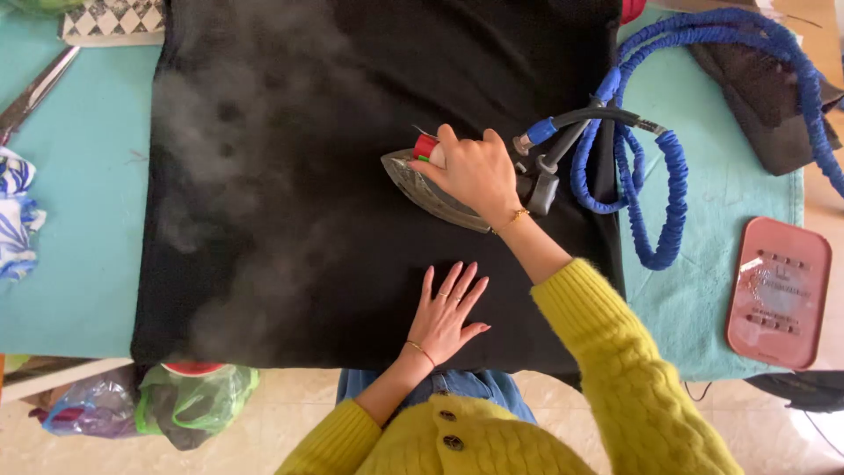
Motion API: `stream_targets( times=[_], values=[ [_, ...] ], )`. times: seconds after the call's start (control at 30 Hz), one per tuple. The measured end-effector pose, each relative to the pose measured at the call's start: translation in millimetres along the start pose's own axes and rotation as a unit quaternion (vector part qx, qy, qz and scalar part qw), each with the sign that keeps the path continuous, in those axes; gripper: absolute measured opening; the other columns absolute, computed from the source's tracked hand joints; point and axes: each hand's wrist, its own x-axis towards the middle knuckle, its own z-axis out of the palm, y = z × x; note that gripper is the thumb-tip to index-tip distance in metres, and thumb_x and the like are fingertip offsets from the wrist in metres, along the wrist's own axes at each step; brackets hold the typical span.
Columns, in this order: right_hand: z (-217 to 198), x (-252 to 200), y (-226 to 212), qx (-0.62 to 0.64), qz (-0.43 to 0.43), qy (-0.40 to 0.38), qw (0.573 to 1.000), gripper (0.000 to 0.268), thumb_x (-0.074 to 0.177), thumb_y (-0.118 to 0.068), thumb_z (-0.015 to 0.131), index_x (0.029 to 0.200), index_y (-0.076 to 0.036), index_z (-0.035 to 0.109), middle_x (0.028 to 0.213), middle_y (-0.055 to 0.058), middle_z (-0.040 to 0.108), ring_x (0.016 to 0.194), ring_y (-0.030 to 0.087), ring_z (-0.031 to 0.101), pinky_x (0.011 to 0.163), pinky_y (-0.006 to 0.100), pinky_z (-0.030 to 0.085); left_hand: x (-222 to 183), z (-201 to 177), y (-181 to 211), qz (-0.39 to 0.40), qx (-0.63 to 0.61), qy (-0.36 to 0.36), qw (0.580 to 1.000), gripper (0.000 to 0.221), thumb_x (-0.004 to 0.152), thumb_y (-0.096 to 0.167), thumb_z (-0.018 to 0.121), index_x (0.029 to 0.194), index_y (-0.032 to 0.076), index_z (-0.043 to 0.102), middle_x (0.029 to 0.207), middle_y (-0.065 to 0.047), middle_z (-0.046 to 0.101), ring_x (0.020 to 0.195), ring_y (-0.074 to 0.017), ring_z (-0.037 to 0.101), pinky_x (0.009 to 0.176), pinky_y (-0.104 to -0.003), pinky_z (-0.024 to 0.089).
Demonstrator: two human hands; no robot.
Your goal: Ironing a piece of black fabric on a work table using a steam iron.
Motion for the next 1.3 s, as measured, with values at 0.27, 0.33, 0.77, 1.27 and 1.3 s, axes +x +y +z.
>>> stream_targets(
  times=[0.27,0.33,0.77,1.27,1.3],
  values=[
    [-8,-7,2,0.093,-0.009,-0.063,0.994,0.056,0.092,-0.072,0.059,0.099,-0.016,0.058,0.056,0.007,0.066,0.056,0.029,0.072,0.076,0.042,0.05,0,8,-2,0.019,0.029,0.018,0.999,0.077,0.101,0.065,0.04,0.165,0.026,0.023,0.174,-0.008,0.013,0.16,-0.0291,0.011,0.125,-0.064,0.013],
    [-13,-17,0,0.091,-0.012,-0.074,0.993,0.058,0.092,-0.074,0.058,0.1,-0.017,0.059,0.057,0.008,0.067,0.058,0.03,0.073,0.075,0.043,0.051,-7,22,-1,0.04,0.016,0.042,0.998,0.074,0.102,0.06,0.044,0.164,0.024,0.026,0.174,-0.01,0.016,0.159,-0.0308,0.016,0.124,-0.064,0.019],
    [-107,-125,14,0.072,0.062,-0.182,0.979,0.052,0.096,-0.065,0.062,0.089,-0.014,0.052,0.062,0.002,0.065,0.06,0.027,0.067,0.066,0.042,0.048,-32,-27,-11,0.145,-0.066,0.204,0.966,0.018,0.101,0.027,0.068,0.116,0.019,0.071,0.101,0.003,0.066,0.089,-0.0196,0.061,0.078,-0.039,0.044],
    [-173,-27,242,0.174,0.304,-0.312,0.883,0.04,0.103,-0.046,0.053,0.123,-0.015,0.067,0.101,0.007,0.076,0.092,0.028,0.07,0.083,0.044,0.05,-8,-46,-150,-0.24,0.145,0.125,0.952,0.074,0.101,0.055,0.044,0.163,0.016,0.038,0.173,-0.021,0.025,0.158,-0.0416,0.026,0.116,-0.076,0.023],
    [-162,-19,260,0.162,0.362,-0.362,0.844,0.044,0.109,-0.046,0.043,0.125,-0.013,0.066,0.108,0.013,0.075,0.099,0.033,0.068,0.085,0.046,0.048,-5,-48,-152,-0.237,0.149,0.128,0.951,0.072,0.103,0.056,0.039,0.164,0.017,0.038,0.172,-0.02,0.027,0.158,-0.0416,0.026,0.116,-0.078,0.021]
  ],
)
